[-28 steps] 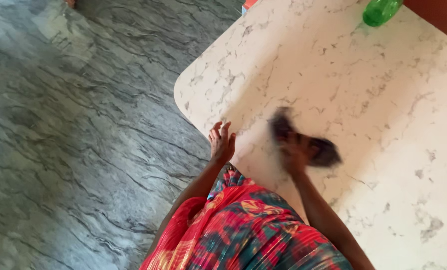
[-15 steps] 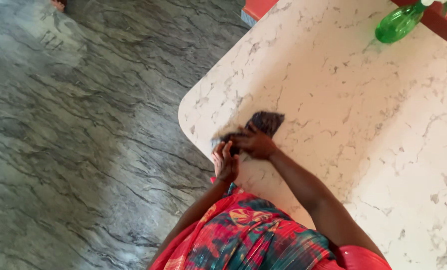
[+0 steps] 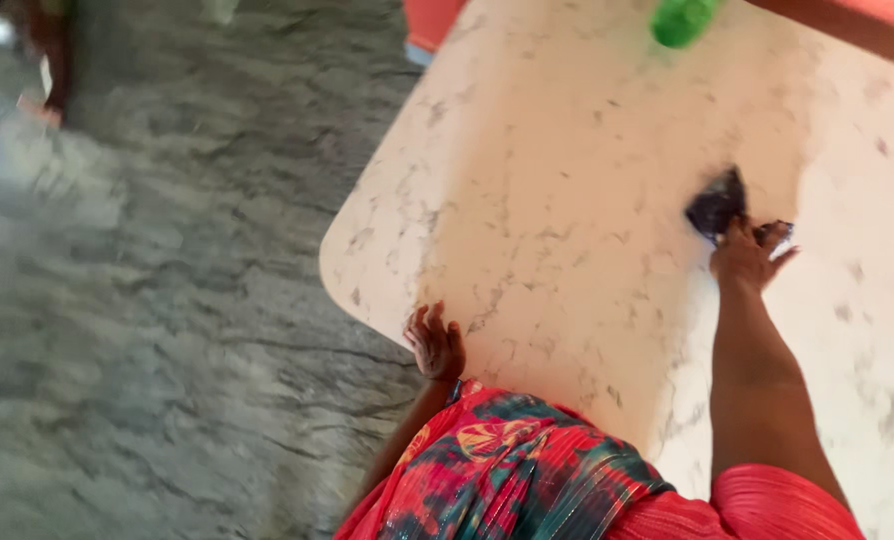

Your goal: The person wipes a white marble-patterned tabletop with a dark cloth. They move the cloth across the surface in various directions, covering the entire area. A green spray bottle is visible on the table.

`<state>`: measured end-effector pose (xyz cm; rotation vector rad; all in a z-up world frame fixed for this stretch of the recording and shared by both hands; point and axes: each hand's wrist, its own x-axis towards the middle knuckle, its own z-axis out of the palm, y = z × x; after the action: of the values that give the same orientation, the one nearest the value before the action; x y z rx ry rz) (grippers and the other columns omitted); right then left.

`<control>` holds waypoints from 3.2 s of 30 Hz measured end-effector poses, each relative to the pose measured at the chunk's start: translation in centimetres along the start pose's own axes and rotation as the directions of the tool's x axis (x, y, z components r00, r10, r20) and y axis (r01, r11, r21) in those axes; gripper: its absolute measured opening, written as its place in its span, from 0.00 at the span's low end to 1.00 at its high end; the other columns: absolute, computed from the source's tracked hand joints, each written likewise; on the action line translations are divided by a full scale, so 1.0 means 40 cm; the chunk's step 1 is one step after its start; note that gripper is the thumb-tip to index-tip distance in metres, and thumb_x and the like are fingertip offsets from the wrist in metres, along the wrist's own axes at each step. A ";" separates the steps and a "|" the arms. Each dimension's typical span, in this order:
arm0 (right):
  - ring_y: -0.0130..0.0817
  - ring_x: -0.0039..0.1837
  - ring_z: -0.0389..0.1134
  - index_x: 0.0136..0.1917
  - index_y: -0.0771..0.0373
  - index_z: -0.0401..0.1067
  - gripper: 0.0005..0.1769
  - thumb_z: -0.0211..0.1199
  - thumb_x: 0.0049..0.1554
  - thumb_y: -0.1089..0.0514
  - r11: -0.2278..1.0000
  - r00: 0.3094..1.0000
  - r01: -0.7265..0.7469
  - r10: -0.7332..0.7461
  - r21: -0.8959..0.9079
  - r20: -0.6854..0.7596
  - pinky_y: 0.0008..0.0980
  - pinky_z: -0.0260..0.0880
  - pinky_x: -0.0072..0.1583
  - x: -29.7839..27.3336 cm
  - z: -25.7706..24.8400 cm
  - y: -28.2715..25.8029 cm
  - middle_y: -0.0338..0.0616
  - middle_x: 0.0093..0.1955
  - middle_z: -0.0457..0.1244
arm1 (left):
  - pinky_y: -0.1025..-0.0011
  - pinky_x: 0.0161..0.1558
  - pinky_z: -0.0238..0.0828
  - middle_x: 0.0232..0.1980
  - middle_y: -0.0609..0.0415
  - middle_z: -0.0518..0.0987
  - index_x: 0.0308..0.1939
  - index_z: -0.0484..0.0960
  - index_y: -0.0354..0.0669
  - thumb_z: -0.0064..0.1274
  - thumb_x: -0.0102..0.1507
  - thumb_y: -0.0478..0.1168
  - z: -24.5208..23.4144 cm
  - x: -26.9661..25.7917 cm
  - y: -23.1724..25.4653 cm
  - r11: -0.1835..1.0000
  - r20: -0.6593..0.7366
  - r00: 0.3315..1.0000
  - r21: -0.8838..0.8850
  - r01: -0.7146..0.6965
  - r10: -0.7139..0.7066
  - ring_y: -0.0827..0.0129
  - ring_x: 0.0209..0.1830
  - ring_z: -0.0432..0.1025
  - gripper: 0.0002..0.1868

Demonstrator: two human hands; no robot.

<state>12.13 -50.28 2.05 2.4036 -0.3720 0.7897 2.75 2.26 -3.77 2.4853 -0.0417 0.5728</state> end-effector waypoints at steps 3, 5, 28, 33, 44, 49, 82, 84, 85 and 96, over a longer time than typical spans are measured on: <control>0.50 0.60 0.68 0.51 0.49 0.76 0.21 0.57 0.55 0.34 0.657 0.991 -0.095 -0.007 -0.748 -0.132 0.62 0.66 0.59 -0.111 -0.035 0.067 0.50 0.51 0.71 | 0.40 0.68 0.50 0.68 0.40 0.66 0.67 0.72 0.45 0.44 0.70 0.52 0.022 -0.009 -0.024 1.000 0.027 1.000 0.022 -0.012 0.012 0.42 0.68 0.58 0.25; 0.51 0.63 0.64 0.54 0.49 0.74 0.20 0.57 0.55 0.38 0.995 0.989 -0.056 0.066 -0.082 0.131 0.63 0.62 0.61 -0.169 -0.066 0.043 0.49 0.55 0.68 | 0.38 0.67 0.50 0.69 0.39 0.66 0.68 0.72 0.46 0.45 0.69 0.51 0.036 -0.017 -0.038 0.997 0.097 0.994 0.072 0.034 -0.041 0.41 0.67 0.58 0.25; 0.54 0.70 0.60 0.68 0.62 0.70 0.18 0.52 0.66 0.58 0.741 0.908 -0.153 -0.156 0.654 0.389 0.56 0.60 0.71 -0.672 -0.092 0.563 0.55 0.67 0.63 | 0.37 0.73 0.48 0.79 0.25 0.49 0.74 0.61 0.44 0.56 0.65 0.48 0.195 -0.326 0.415 0.967 0.140 0.967 -0.172 -0.190 0.215 0.31 0.78 0.46 0.36; 0.56 0.81 0.40 0.75 0.53 0.56 0.32 0.55 0.59 0.50 0.813 0.567 -0.544 0.173 0.208 0.805 0.80 0.34 0.70 -0.746 -0.051 0.958 0.41 0.80 0.48 | 0.25 0.68 0.38 0.80 0.31 0.48 0.76 0.58 0.50 0.57 0.62 0.52 0.206 -0.630 0.715 0.940 0.356 0.870 -0.102 -0.327 0.341 0.28 0.78 0.43 0.41; 0.73 0.74 0.45 0.77 0.43 0.61 0.33 0.56 0.58 0.53 0.881 0.789 -0.278 -0.016 0.382 0.614 0.96 0.38 0.59 -0.823 -0.132 0.650 0.44 0.82 0.49 | 0.34 0.72 0.45 0.76 0.29 0.55 0.77 0.50 0.40 0.51 0.65 0.51 0.099 -0.838 0.758 0.927 0.574 0.733 -0.293 -0.234 0.366 0.25 0.77 0.47 0.42; 0.68 0.79 0.40 0.77 0.38 0.59 0.36 0.57 0.56 0.56 0.722 0.735 -0.009 -0.465 0.692 0.494 0.93 0.35 0.63 -0.849 -0.383 0.385 0.39 0.84 0.43 | 0.42 0.74 0.46 0.81 0.29 0.49 0.80 0.39 0.33 0.44 0.71 0.48 0.096 -0.837 0.732 0.902 0.529 0.751 -0.376 -0.211 0.396 0.29 0.79 0.46 0.42; 0.57 0.80 0.47 0.76 0.50 0.63 0.30 0.54 0.60 0.53 0.735 0.859 -0.224 -0.161 0.640 0.487 0.87 0.39 0.68 -1.332 -0.489 0.770 0.37 0.81 0.50 | 0.24 0.68 0.34 0.70 0.46 0.68 0.71 0.66 0.50 0.46 0.70 0.50 0.056 -1.142 1.044 0.921 0.400 0.845 -0.304 -0.242 0.354 0.49 0.73 0.59 0.26; 0.49 0.81 0.49 0.77 0.53 0.62 0.29 0.53 0.63 0.54 0.729 0.861 -0.201 -0.188 0.655 0.473 0.85 0.40 0.71 -1.304 -0.441 0.811 0.38 0.82 0.50 | 0.26 0.70 0.36 0.68 0.51 0.70 0.66 0.72 0.51 0.45 0.70 0.50 0.104 -1.097 1.096 0.920 0.318 0.889 -0.319 -0.226 0.329 0.54 0.73 0.60 0.21; 0.53 0.82 0.47 0.76 0.53 0.62 0.30 0.54 0.61 0.55 0.754 0.881 -0.128 -0.211 0.645 0.422 0.82 0.41 0.72 -1.300 -0.424 0.829 0.38 0.81 0.51 | 0.25 0.70 0.34 0.68 0.52 0.70 0.64 0.73 0.51 0.46 0.70 0.50 0.130 -1.087 1.124 0.939 0.316 0.903 -0.276 -0.208 0.292 0.54 0.73 0.60 0.20; 0.63 0.78 0.50 0.70 0.58 0.68 0.36 0.62 0.46 0.63 0.525 0.900 0.043 -0.390 0.850 0.195 0.66 0.47 0.74 -1.072 -0.101 1.089 0.50 0.72 0.60 | 0.28 0.71 0.29 0.67 0.51 0.69 0.59 0.74 0.54 0.47 0.67 0.51 0.351 -1.009 1.358 1.000 0.279 0.960 0.027 -0.011 0.003 0.52 0.72 0.58 0.18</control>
<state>-41.76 -79.04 -2.57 3.4389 0.2872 0.4067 -36.76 -54.42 -1.54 2.5766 -0.1533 0.2228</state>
